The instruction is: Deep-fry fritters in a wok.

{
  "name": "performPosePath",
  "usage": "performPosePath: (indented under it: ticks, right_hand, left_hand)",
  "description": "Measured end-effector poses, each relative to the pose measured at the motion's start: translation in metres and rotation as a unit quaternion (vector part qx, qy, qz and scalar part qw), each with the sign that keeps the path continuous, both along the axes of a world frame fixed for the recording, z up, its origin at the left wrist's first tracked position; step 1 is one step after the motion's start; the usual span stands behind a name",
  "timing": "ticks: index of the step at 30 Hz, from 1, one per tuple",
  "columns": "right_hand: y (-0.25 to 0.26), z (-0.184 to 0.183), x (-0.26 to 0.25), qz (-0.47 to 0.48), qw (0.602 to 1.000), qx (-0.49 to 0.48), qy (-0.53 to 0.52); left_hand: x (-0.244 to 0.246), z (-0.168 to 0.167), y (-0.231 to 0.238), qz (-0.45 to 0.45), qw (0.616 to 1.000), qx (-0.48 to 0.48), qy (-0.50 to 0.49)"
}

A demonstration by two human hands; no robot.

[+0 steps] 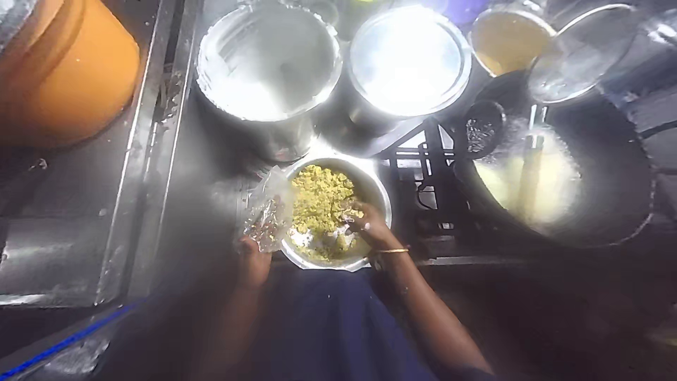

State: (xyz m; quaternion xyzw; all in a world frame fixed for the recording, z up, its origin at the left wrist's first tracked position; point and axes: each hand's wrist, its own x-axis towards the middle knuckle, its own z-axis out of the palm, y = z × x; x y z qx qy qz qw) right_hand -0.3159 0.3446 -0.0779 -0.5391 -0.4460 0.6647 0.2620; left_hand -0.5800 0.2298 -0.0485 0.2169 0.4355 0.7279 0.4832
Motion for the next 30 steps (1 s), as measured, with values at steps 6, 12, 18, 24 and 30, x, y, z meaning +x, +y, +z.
performPosePath:
  ticks: [6, 12, 18, 24, 30]
  right_hand:
    - [-0.019, -0.014, -0.012, 0.103, 0.974, 0.047, -0.197]
    - [-0.025, -0.011, -0.029, 0.349, 0.906, -0.031, -0.238]
    - [-0.021, -0.009, -0.025, 0.260, 0.952, -0.017, -0.160]
    - [-0.022, -0.002, -0.026, -0.012, 0.992, -0.086, 0.092]
    - [-0.013, 0.016, -0.051, -0.147, 0.979, 0.141, -0.005]
  left_hand:
    - [0.003, -0.001, 0.001, -0.020, 1.000, -0.012, 0.000]
    - [0.010, -0.001, -0.001, -0.018, 0.999, -0.019, -0.018]
    - [0.014, 0.001, -0.002, -0.027, 0.999, -0.025, -0.025]
    - [0.022, 0.004, -0.001, -0.039, 0.998, -0.046, -0.015]
    - [0.043, 0.012, 0.004, -0.046, 0.994, -0.096, 0.006]
